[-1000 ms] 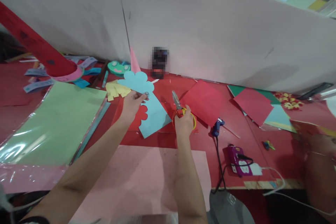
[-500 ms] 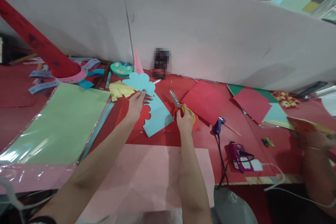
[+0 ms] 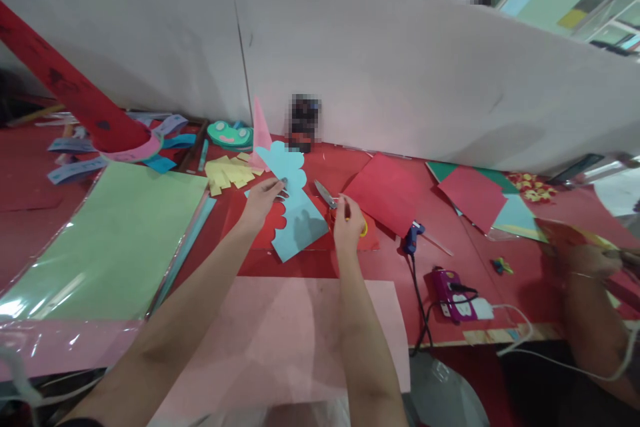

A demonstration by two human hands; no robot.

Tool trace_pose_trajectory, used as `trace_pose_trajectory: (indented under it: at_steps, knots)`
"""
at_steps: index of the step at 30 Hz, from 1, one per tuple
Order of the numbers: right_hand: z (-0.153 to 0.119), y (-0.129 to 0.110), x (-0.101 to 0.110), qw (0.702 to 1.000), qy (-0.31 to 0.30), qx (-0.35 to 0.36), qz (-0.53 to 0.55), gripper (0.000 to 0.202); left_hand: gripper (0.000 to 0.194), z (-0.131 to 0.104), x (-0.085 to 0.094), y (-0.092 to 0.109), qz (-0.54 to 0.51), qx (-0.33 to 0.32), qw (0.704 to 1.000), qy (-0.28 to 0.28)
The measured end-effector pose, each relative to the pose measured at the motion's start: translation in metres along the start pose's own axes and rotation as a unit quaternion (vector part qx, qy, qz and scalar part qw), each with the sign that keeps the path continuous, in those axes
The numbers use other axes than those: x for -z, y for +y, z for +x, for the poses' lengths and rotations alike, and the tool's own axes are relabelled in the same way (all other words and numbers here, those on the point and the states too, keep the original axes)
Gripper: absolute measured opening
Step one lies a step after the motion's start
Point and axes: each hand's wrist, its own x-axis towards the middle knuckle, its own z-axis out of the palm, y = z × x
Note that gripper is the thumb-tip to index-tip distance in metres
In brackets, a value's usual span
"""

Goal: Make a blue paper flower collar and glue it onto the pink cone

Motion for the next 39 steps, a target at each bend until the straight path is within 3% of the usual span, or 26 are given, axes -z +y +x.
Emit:
trace_pose_trajectory:
  at_steps: [3, 8, 12, 16, 19, 22, 25, 27, 29, 33, 36, 39]
  knots:
    - [0.002, -0.026, -0.015, 0.982, -0.138, -0.066, 0.108, 0.054, 0.036, 0.0, 0.001, -0.001, 0.033, -0.026, 0.998, -0.042]
    - [0.001, -0.044, -0.033, 0.957, -0.203, -0.074, 0.194, 0.034, 0.039, -0.003, 0.004, 0.003, 0.088, -0.042, 0.987, -0.126]
    - [-0.002, -0.037, -0.033, 0.938, -0.198, -0.101, 0.265, 0.028, 0.021, -0.005, 0.008, 0.011, 0.009, 0.004, 0.983, -0.183]
    - [0.001, -0.028, -0.024, 0.93, -0.199, -0.074, 0.301, 0.023, 0.029, -0.005, 0.015, 0.016, -0.097, 0.069, 0.976, -0.181]
    - [0.005, -0.023, -0.016, 0.937, -0.214, -0.002, 0.275, 0.018, 0.034, -0.004, 0.018, 0.015, -0.048, 0.125, 0.975, -0.176]
    - [0.006, -0.018, -0.015, 0.939, -0.217, 0.036, 0.265, 0.018, 0.033, -0.008, 0.016, 0.016, 0.023, 0.168, 0.954, -0.249]
    - [0.005, -0.015, -0.019, 0.939, -0.199, 0.022, 0.28, 0.029, 0.029, -0.011, 0.01, 0.02, 0.115, 0.142, 0.936, -0.302]
    - [0.005, -0.014, -0.022, 0.947, -0.164, -0.025, 0.276, 0.041, 0.031, -0.011, 0.006, 0.021, 0.138, 0.101, 0.947, -0.27]
    - [0.005, -0.015, -0.023, 0.947, -0.15, -0.083, 0.271, 0.05, 0.034, -0.009, 0.003, 0.019, 0.126, 0.062, 0.97, -0.201]
    - [0.003, -0.021, -0.022, 0.94, -0.193, -0.098, 0.265, 0.052, 0.037, -0.002, 0.003, 0.013, 0.081, 0.02, 0.992, -0.097]
    - [0.001, -0.026, -0.023, 0.955, -0.172, -0.069, 0.233, 0.037, 0.039, 0.0, 0.005, 0.011, 0.077, 0.018, 0.994, -0.081]
    - [0.001, -0.028, -0.024, 0.967, -0.142, -0.054, 0.203, 0.03, 0.036, -0.003, 0.005, 0.013, 0.083, 0.039, 0.987, -0.131]
